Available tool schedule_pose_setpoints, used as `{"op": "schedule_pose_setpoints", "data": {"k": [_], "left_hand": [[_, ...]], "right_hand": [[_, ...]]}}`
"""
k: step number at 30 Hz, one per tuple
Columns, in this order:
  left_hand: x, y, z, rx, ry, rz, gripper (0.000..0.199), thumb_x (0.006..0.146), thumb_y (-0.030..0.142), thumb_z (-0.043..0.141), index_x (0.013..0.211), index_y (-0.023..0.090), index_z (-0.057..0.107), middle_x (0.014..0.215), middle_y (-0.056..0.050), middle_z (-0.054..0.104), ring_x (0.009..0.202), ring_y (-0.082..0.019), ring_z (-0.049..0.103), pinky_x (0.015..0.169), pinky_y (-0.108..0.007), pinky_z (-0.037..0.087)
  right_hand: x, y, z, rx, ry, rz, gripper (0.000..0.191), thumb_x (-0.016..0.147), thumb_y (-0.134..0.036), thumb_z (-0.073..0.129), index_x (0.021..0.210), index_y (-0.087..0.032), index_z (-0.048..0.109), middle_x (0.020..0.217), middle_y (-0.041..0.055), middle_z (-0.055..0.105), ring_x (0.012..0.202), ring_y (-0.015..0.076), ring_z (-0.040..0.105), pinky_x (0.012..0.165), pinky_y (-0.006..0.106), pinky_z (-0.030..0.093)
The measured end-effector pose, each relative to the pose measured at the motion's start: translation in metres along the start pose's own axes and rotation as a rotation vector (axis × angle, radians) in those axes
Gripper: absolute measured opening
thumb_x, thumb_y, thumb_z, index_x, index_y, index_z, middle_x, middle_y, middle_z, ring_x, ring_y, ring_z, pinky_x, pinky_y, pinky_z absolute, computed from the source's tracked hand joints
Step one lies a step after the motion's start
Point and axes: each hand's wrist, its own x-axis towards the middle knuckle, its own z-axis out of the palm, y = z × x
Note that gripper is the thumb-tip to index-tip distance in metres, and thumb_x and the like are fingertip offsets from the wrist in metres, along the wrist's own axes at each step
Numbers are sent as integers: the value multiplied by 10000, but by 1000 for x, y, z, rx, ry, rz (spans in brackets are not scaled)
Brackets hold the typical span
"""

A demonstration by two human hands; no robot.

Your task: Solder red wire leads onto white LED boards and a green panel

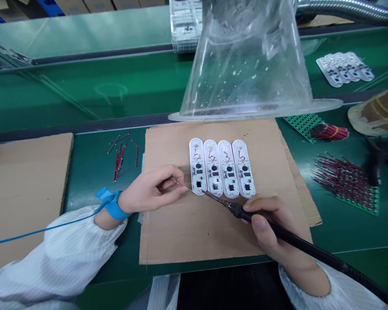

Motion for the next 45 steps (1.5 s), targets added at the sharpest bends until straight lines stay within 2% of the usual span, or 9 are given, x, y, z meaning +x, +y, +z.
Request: {"op": "schedule_pose_setpoints", "data": {"k": [5, 12, 18, 22, 31, 37, 40, 43, 45], "left_hand": [[0, -1, -1, -1, 7, 12, 109, 956, 127, 684, 921, 186, 598, 672, 97, 394, 535, -58, 349, 506, -176, 323], [0, 1, 0, 10, -10, -5, 101, 963, 125, 674, 932, 186, 599, 668, 101, 372, 543, -63, 361, 518, -176, 328], [0, 1, 0, 11, 3, -15, 102, 955, 125, 669, 925, 187, 594, 677, 97, 381, 549, -64, 358, 520, -182, 321], [0, 1, 0, 31, -2, -4, 104, 949, 115, 669, 923, 185, 596, 672, 99, 377, 553, -62, 365, 523, -176, 321], [0, 0, 0, 20, -8, -10, 119, 928, 71, 619, 916, 187, 595, 677, 96, 363, 554, -65, 362, 523, -174, 329], [-1, 0, -1, 37, -21, -8, 126, 917, 65, 608, 915, 191, 596, 681, 91, 360, 563, -70, 362, 529, -187, 328], [-3, -1, -2, 27, -18, -6, 128, 920, 67, 604, 920, 195, 590, 682, 89, 368, 560, -72, 360, 526, -195, 327], [-2, -3, -1, 27, -3, 7, 127, 928, 76, 600, 931, 201, 580, 684, 88, 367, 559, -76, 351, 530, -204, 324], [-1, -4, 0, 32, 21, 9, 125, 932, 87, 593, 935, 208, 565, 687, 85, 365, 563, -82, 354, 534, -206, 328]], "right_hand": [[-3, 1, -1, 46, 51, -4, 170, 1067, -434, 627, 1083, -268, 662, 869, 30, 735, 725, 172, 736, 629, 280, 618], [4, -3, -1, -87, -28, -37, 192, 1081, -455, 605, 1044, -274, 658, 827, 2, 743, 669, 143, 743, 597, 234, 596], [2, 0, -1, -13, -27, -11, 211, 1078, -489, 603, 1088, -284, 652, 852, 3, 738, 697, 145, 744, 620, 239, 614], [1, 3, -2, -49, -79, -12, 221, 1061, -512, 628, 1096, -297, 665, 878, 3, 759, 717, 154, 765, 630, 245, 621], [3, 0, -2, -52, -69, -20, 245, 1055, -528, 625, 1123, -300, 685, 923, 25, 795, 774, 196, 796, 670, 288, 640], [4, 0, -3, -68, -90, -45, 244, 1045, -526, 648, 1103, -294, 694, 907, 19, 799, 763, 184, 790, 670, 265, 623], [0, 4, 0, 41, -45, -10, 260, 1036, -533, 662, 1110, -285, 692, 923, 31, 775, 773, 183, 771, 675, 273, 625], [0, 9, 3, 192, 94, 8, 274, 1040, -510, 665, 1190, -280, 663, 922, 32, 719, 736, 173, 720, 636, 287, 608], [2, 12, 0, 214, 172, -29, 280, 1046, -486, 663, 1243, -288, 649, 902, 23, 676, 726, 180, 690, 613, 306, 588]]}}
